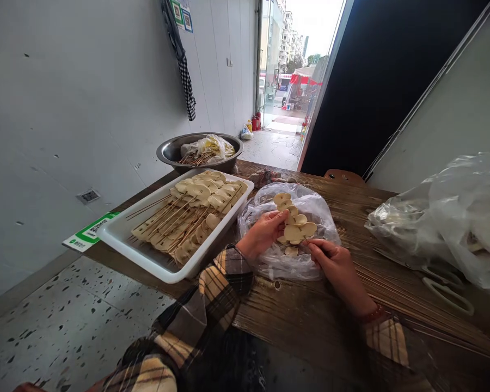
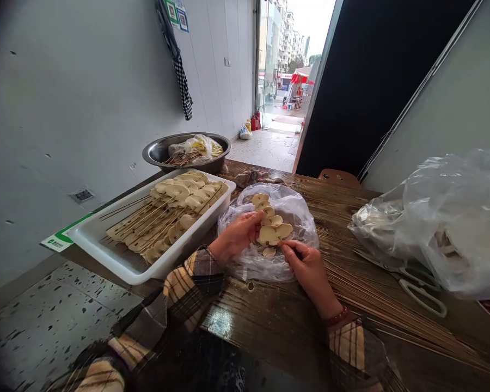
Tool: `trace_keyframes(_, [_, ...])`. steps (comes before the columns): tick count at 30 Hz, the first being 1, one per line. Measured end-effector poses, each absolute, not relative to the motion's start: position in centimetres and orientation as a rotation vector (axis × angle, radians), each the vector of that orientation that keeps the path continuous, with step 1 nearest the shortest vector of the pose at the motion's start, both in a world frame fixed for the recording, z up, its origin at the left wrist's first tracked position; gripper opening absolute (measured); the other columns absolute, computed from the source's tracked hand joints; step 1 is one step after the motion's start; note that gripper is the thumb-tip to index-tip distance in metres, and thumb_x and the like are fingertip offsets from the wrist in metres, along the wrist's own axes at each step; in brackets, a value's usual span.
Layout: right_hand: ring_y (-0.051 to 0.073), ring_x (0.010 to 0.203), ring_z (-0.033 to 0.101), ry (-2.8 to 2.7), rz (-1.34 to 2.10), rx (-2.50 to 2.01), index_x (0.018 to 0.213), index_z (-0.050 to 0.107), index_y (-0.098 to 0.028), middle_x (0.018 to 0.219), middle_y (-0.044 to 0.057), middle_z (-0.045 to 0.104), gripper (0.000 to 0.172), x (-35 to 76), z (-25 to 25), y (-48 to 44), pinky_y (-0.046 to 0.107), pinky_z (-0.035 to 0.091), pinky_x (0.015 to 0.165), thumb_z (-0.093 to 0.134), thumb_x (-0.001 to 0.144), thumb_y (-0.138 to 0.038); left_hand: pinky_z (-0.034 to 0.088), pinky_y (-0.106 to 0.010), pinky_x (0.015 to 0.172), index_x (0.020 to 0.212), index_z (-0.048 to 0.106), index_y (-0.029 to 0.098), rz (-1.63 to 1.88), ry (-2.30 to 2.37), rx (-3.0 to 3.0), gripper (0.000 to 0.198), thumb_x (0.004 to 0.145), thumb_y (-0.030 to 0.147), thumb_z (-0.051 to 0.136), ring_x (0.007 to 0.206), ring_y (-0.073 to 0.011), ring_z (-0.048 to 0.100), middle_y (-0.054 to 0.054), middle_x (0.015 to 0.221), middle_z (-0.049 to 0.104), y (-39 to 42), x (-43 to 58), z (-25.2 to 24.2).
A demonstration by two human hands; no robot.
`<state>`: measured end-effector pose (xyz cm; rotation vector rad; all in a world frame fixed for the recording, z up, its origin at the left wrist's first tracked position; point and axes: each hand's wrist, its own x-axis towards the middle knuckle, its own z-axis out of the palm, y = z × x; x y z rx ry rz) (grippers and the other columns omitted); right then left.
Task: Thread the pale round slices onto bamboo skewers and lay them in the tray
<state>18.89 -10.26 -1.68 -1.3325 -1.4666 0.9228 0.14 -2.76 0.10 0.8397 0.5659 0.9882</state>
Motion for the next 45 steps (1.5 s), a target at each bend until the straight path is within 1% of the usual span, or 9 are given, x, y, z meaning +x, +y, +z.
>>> trace_keyframes(3, [0.012, 0.050, 0.049, -1.473, 0.901, -1.331, 0.096, 0.076, -0.015, 0.056, -0.003, 0.055, 0.037, 18.7, -1.6, -10.3, 0.025, 0.040, 0.049, 0.062, 0.084, -0.047, 0.053, -0.027, 0.073, 0.095, 0.072, 0.011, 0.989, 0.556, 0.832, 0.041, 0.068, 0.039, 0.084, 0.079, -0.0166, 0.068, -0.010, 0.092, 0.073, -3.3, 0.6, 0.2])
trace_keyframes(6, [0.012, 0.050, 0.049, -1.492, 0.879, -1.342, 0.095, 0.077, -0.016, 0.056, -0.002, 0.057, 0.036, 18.4, -1.4, -10.3, 0.025, 0.041, 0.049, 0.062, 0.083, -0.047, 0.052, -0.027, 0.073, 0.094, 0.073, 0.012, 1.048, 0.573, 0.779, 0.037, 0.068, 0.036, 0.084, 0.080, -0.0173, 0.068, -0.009, 0.090, 0.073, -3.5, 0.9, 0.3])
trace_keyframes(13, [0.014, 0.055, 0.055, -1.549, 0.806, -1.363, 0.094, 0.077, -0.016, 0.064, 0.001, 0.065, 0.036, 18.3, -1.7, -10.2, 0.027, 0.045, 0.055, 0.061, 0.085, -0.047, 0.052, -0.028, 0.072, 0.086, 0.075, 0.010, 1.109, 0.578, 0.728, 0.040, 0.061, 0.038, 0.087, 0.075, -0.0170, 0.067, -0.009, 0.082, 0.073, -3.6, 1.3, 0.2])
trace_keyframes(18, [0.016, 0.058, 0.057, -1.552, 0.763, -1.364, 0.092, 0.077, -0.016, 0.066, 0.003, 0.067, 0.038, 18.2, -2.1, -10.2, 0.027, 0.045, 0.055, 0.061, 0.085, -0.050, 0.051, -0.026, 0.071, 0.082, 0.074, 0.009, 1.104, 0.605, 0.730, 0.041, 0.059, 0.039, 0.088, 0.072, -0.0155, 0.066, -0.009, 0.080, 0.073, -3.6, 1.5, 0.0])
trace_keyframes(29, [0.015, 0.057, 0.056, -1.544, 0.738, -1.368, 0.087, 0.076, -0.015, 0.061, 0.001, 0.064, 0.035, 18.1, -1.9, -10.2, 0.027, 0.044, 0.057, 0.062, 0.085, -0.048, 0.051, -0.025, 0.066, 0.085, 0.072, 0.008, 1.044, 0.621, 0.786, 0.041, 0.065, 0.041, 0.085, 0.068, -0.0146, 0.065, -0.009, 0.080, 0.071, -4.1, 1.6, 0.0])
trace_keyframes(35, [0.013, 0.050, 0.051, -1.489, 0.806, -1.349, 0.088, 0.075, -0.015, 0.056, -0.002, 0.059, 0.035, 18.2, -1.7, -10.2, 0.026, 0.041, 0.051, 0.063, 0.084, -0.048, 0.053, -0.027, 0.072, 0.090, 0.071, 0.008, 1.036, 0.550, 0.771, 0.038, 0.069, 0.038, 0.083, 0.077, -0.0184, 0.069, -0.011, 0.086, 0.073, -4.0, 1.5, 0.4])
trace_keyframes(40, [0.011, 0.048, 0.049, -1.406, 0.905, -1.327, 0.088, 0.074, -0.014, 0.057, -0.002, 0.057, 0.036, 18.2, -1.6, -10.1, 0.025, 0.039, 0.048, 0.066, 0.082, -0.049, 0.054, -0.027, 0.068, 0.091, 0.070, 0.008, 1.022, 0.521, 0.766, 0.036, 0.077, 0.041, 0.076, 0.077, -0.0195, 0.069, -0.012, 0.084, 0.073, -3.6, 1.4, 0.0])
trace_keyframes(42, [0.011, 0.048, 0.048, -1.388, 0.926, -1.307, 0.086, 0.073, -0.015, 0.057, -0.002, 0.056, 0.036, 18.1, -1.7, -10.1, 0.025, 0.039, 0.048, 0.066, 0.082, -0.049, 0.054, -0.028, 0.069, 0.092, 0.071, 0.007, 0.982, 0.516, 0.791, 0.036, 0.076, 0.039, 0.077, 0.077, -0.0195, 0.069, -0.012, 0.085, 0.073, -3.6, 1.4, -0.1])
trace_keyframes(45, [0.011, 0.048, 0.048, -1.384, 0.937, -1.293, 0.084, 0.073, -0.015, 0.057, -0.003, 0.055, 0.035, 18.2, -1.7, -10.0, 0.024, 0.038, 0.048, 0.067, 0.081, -0.050, 0.053, -0.027, 0.073, 0.095, 0.072, 0.008, 0.945, 0.524, 0.835, 0.036, 0.069, 0.031, 0.083, 0.079, -0.0182, 0.069, -0.012, 0.091, 0.074, -3.8, 1.4, 0.0])
